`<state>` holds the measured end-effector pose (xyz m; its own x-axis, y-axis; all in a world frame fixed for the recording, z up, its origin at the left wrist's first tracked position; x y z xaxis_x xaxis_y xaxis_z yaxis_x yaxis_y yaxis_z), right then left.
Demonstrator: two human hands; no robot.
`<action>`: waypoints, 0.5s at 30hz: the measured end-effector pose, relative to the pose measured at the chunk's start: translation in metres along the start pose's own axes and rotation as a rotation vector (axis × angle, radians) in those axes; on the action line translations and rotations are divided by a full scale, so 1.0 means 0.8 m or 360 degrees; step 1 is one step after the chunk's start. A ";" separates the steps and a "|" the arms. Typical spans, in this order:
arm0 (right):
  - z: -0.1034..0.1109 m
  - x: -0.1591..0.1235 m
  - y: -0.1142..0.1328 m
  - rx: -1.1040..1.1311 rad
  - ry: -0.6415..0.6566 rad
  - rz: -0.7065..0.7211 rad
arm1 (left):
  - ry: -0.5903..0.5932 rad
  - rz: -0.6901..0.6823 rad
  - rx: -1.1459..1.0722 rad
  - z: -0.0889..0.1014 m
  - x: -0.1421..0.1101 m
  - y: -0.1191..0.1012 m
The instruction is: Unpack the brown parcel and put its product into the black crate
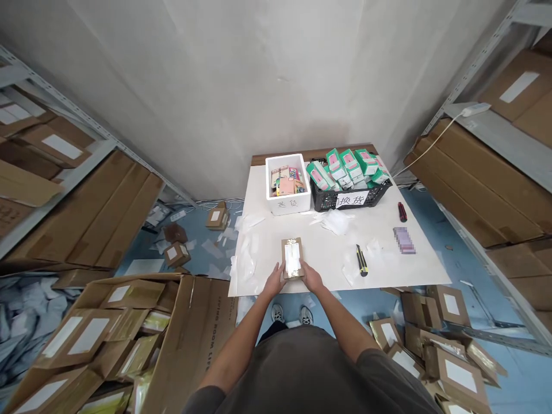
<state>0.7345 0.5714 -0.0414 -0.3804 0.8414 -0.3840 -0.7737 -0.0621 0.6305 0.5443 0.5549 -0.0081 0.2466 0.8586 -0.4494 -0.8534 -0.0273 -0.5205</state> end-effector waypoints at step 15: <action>0.134 0.077 0.020 0.0575 -0.0423 -0.0360 | -0.0121 -0.0090 -0.0911 0.078 0.117 -0.027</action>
<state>0.7531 0.6801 0.0172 -0.0451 0.9228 -0.3826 -0.5790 0.2879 0.7628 0.5573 0.6679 0.0069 0.2328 0.9005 -0.3673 -0.4507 -0.2348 -0.8612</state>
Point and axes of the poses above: each hand's wrist, its own x-axis towards the middle knuckle, its own z-axis out of the back of the hand, y = z × x, the point moved 6 cm from there along x, towards the middle knuckle, and after that the axes turned 8 degrees about y, right-handed, at the moved point
